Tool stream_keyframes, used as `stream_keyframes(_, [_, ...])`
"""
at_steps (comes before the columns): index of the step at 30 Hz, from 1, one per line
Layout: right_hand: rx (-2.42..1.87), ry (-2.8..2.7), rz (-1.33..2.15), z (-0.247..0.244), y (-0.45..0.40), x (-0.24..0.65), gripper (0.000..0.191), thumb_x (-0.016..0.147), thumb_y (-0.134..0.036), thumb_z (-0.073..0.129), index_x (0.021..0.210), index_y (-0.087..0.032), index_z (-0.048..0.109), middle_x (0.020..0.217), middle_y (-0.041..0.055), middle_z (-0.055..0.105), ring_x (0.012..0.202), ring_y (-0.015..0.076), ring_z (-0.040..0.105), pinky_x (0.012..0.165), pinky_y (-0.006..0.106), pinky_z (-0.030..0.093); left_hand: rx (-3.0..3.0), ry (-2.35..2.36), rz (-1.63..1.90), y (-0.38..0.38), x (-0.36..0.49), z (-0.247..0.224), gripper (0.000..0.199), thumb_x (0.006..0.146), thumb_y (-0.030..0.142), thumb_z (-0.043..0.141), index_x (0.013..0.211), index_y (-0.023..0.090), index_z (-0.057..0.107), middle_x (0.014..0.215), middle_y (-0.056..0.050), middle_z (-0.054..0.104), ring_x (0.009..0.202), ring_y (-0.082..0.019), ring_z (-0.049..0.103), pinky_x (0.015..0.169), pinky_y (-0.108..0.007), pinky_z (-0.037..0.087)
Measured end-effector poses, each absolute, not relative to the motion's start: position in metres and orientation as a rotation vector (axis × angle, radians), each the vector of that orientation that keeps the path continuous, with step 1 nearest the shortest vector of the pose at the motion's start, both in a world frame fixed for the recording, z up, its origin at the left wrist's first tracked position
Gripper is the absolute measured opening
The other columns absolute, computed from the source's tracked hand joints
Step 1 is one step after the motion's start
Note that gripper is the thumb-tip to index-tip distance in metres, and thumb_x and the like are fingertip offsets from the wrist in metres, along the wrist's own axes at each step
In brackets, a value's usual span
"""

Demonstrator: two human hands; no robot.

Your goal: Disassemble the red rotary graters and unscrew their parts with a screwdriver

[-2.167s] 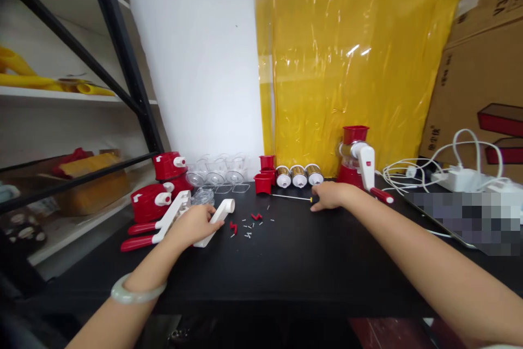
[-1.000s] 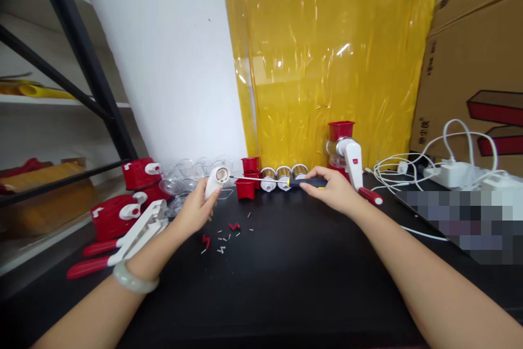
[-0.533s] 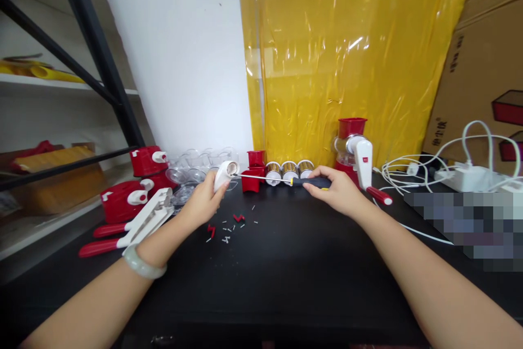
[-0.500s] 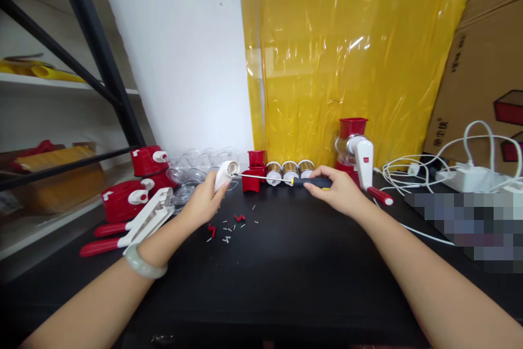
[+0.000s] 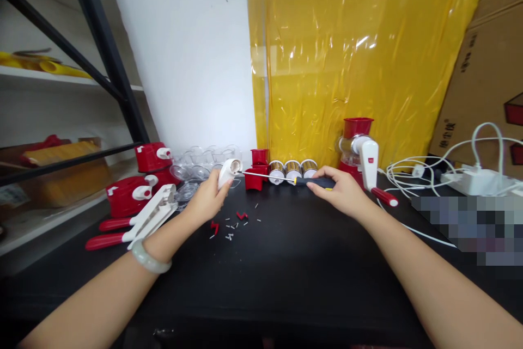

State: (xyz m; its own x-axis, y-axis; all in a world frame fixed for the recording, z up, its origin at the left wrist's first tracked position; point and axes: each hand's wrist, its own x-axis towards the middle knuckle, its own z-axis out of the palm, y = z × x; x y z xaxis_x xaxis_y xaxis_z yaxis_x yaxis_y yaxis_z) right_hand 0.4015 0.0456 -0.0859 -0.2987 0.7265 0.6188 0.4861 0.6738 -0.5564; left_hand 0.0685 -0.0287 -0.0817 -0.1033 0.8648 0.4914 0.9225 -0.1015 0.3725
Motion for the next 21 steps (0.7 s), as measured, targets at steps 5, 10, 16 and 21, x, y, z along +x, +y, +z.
stream_keyframes(5, [-0.910,-1.974,0.320,-0.085,0.042,0.400,0.031,0.073,-0.051,0.067,0.084,-0.022,0.063,0.084,0.0050,0.070,0.077,0.0232,0.064,0.072,0.036,0.050,-1.986,-2.027,-0.910,-0.029,0.070,-0.082,0.034,0.095,0.046,0.033,0.107,0.016,0.043,0.081,-0.011,0.064,0.078,-0.031,0.066,0.065,-0.036,0.044])
stream_keyframes(10, [-0.842,-1.929,0.446,-0.086,0.039,0.394,0.032,0.068,-0.046,0.075,0.086,-0.022,0.064,0.092,0.0058,0.069,0.087,0.0248,0.064,0.083,0.040,0.049,-1.933,-2.085,-0.825,-0.028,0.070,-0.083,0.031,0.094,0.044,0.035,0.104,0.016,0.043,0.083,-0.014,0.065,0.079,-0.032,0.066,0.065,-0.035,0.043])
stream_keyframes(16, [-0.694,-1.505,0.957,-0.091,0.044,0.385,0.031,0.077,-0.052,0.065,0.088,-0.023,0.062,0.084,0.0029,0.064,0.072,0.0172,0.061,0.062,0.030,0.049,-1.911,-2.123,-0.795,-0.031,0.078,-0.084,0.030,0.094,0.043,0.035,0.107,0.015,0.040,0.082,-0.015,0.067,0.076,-0.031,0.067,0.064,-0.034,0.044])
stream_keyframes(21, [-0.757,-1.474,0.979,-0.093,0.049,0.386,0.039,0.077,-0.058,0.062,0.067,-0.021,0.060,0.060,-0.0001,0.053,0.053,0.0129,0.049,0.047,0.026,0.040,-1.885,-2.094,-0.835,-0.034,0.082,-0.082,0.029,0.095,0.042,0.034,0.104,0.016,0.040,0.079,-0.014,0.066,0.073,-0.030,0.067,0.062,-0.033,0.043])
